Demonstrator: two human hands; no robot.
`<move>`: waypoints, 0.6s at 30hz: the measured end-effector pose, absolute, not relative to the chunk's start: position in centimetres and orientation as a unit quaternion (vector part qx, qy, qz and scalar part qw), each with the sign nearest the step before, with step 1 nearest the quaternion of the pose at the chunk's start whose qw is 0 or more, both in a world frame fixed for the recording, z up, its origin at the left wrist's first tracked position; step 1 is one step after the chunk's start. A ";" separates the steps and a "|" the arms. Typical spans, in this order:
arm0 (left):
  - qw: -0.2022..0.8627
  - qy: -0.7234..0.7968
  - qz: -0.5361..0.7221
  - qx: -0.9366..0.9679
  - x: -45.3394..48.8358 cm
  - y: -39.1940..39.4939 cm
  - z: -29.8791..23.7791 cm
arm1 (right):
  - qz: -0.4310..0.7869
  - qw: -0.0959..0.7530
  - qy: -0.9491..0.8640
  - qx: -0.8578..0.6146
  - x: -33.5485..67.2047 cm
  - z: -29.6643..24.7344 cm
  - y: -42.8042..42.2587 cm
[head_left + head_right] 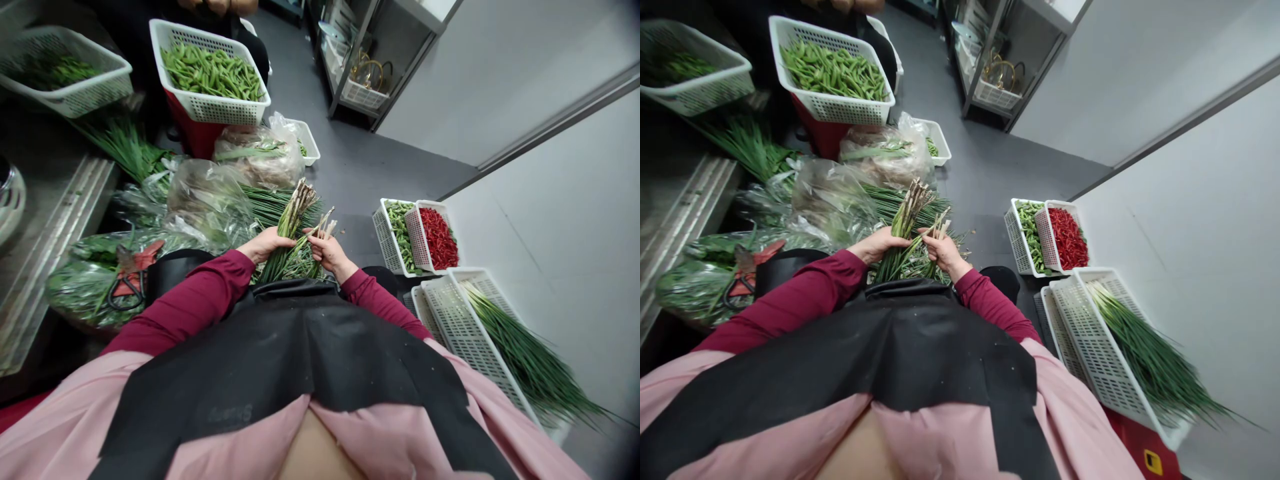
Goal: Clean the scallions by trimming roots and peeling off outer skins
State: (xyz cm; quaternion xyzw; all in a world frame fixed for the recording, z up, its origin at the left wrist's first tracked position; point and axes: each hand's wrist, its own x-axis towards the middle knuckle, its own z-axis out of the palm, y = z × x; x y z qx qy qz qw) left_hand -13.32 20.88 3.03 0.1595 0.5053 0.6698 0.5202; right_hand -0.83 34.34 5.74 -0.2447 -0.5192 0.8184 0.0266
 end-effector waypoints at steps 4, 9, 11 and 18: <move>0.502 0.525 0.667 0.167 -13.4 20.9 2.9 | 0.810 0.038 -0.531 -0.245 -0.7 5.9 34.2; 0.510 0.530 0.651 0.190 -12.9 20.8 3.1 | 0.774 0.067 -0.568 -0.272 -1.0 6.0 33.5; 0.502 0.534 0.652 0.195 -12.8 20.8 3.1 | 0.765 0.081 -0.574 -0.280 -1.1 5.9 33.3; 0.483 0.540 0.657 0.208 -12.5 21.0 2.7 | 0.695 0.118 -0.637 -0.313 -1.4 5.2 33.6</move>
